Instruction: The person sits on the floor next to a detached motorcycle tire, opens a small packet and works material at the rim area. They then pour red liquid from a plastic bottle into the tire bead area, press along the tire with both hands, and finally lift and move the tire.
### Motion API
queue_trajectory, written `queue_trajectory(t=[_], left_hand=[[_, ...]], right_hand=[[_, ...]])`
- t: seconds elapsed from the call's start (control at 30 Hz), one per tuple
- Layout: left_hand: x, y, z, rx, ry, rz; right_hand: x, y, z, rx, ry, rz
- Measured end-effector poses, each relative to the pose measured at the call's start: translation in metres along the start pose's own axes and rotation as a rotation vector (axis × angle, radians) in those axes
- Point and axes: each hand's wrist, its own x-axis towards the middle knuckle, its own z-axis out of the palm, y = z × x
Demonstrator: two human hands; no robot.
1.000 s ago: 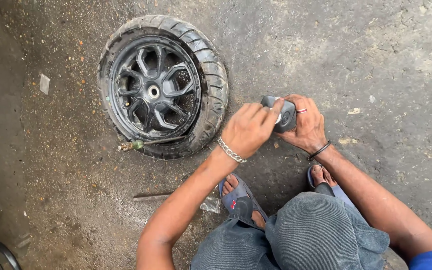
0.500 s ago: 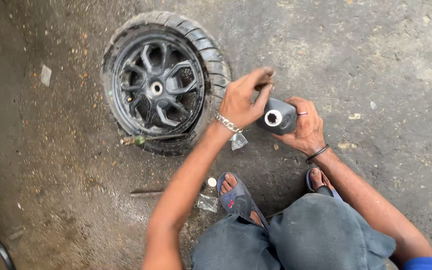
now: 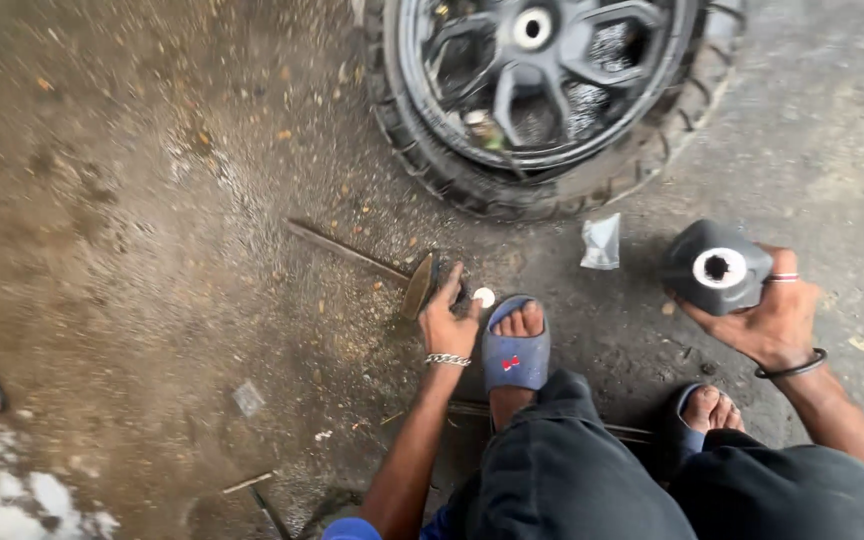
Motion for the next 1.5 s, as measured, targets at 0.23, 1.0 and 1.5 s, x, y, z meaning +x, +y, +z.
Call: queue_trajectory(t=[0.23, 1.0, 1.5], left_hand=[[0.044, 0.064, -0.021, 0.367, -0.368, -0.821], [0.015, 0.091, 0.098, -1.225, -0.653, -0.428], [0.014, 0.108, 0.104, -1.434, -0.607, -0.483]], right_hand=[[0.048, -0.071, 0.018, -0.365, -0.456, -0.029], [0.111, -0.187, -0.001, -0.859, -0.725, -0.049], [0.131, -0.222, -0.012, -1.083, -0.843, -0.099]])
